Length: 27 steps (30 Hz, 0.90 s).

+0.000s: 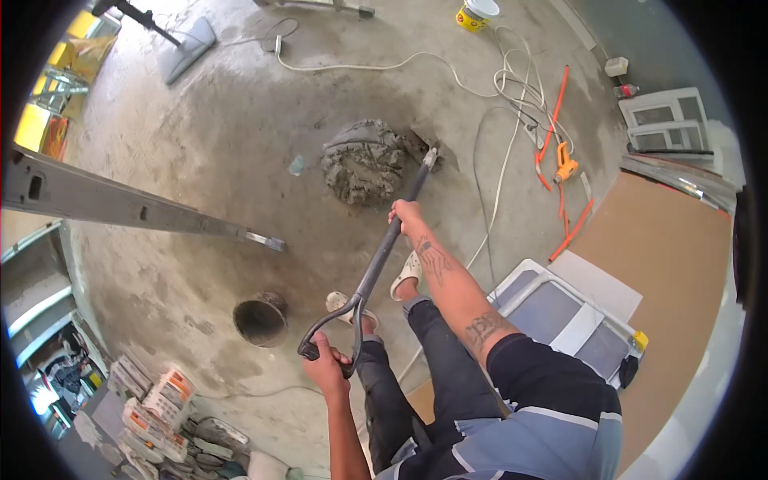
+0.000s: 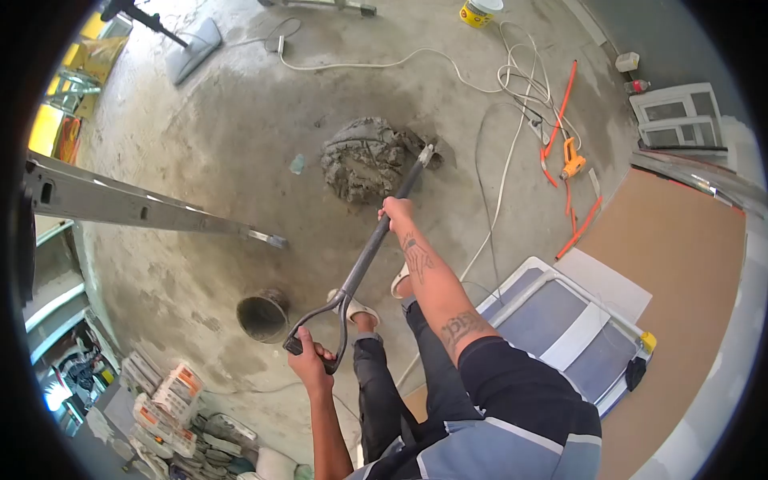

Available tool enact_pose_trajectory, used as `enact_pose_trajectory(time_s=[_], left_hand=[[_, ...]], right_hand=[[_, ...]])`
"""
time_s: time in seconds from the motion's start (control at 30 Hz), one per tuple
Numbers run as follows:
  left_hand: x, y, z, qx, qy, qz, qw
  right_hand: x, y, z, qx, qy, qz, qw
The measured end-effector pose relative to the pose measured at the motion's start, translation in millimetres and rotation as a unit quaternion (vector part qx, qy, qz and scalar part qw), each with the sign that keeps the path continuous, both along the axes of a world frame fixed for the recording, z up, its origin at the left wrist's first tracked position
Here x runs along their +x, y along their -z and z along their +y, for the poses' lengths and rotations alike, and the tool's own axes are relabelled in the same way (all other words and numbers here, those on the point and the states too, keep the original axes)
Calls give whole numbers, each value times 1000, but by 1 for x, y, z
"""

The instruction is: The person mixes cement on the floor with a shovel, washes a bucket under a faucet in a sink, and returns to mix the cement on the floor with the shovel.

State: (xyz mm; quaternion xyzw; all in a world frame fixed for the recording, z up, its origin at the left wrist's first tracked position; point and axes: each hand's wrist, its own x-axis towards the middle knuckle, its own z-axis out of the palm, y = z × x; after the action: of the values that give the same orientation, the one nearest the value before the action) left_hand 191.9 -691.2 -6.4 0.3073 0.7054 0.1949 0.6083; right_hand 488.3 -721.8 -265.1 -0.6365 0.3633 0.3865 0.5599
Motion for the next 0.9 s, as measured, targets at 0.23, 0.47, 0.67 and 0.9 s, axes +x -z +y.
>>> enact_pose_trajectory(time_s=[0.23,0.47,0.67,0.9], left_hand=[[12,-123,81,147,214,66,963],[-2,-185,41,167,191,118,960],[-20,-167,33,160,120,142,970],[-34,-162,29,124,109,63,984]], right_hand=[[-35,-60,41,124,101,77,984],[-63,-112,18,169,116,119,971],[-93,-92,51,114,46,160,979],[-103,-97,57,76,13,60,995]])
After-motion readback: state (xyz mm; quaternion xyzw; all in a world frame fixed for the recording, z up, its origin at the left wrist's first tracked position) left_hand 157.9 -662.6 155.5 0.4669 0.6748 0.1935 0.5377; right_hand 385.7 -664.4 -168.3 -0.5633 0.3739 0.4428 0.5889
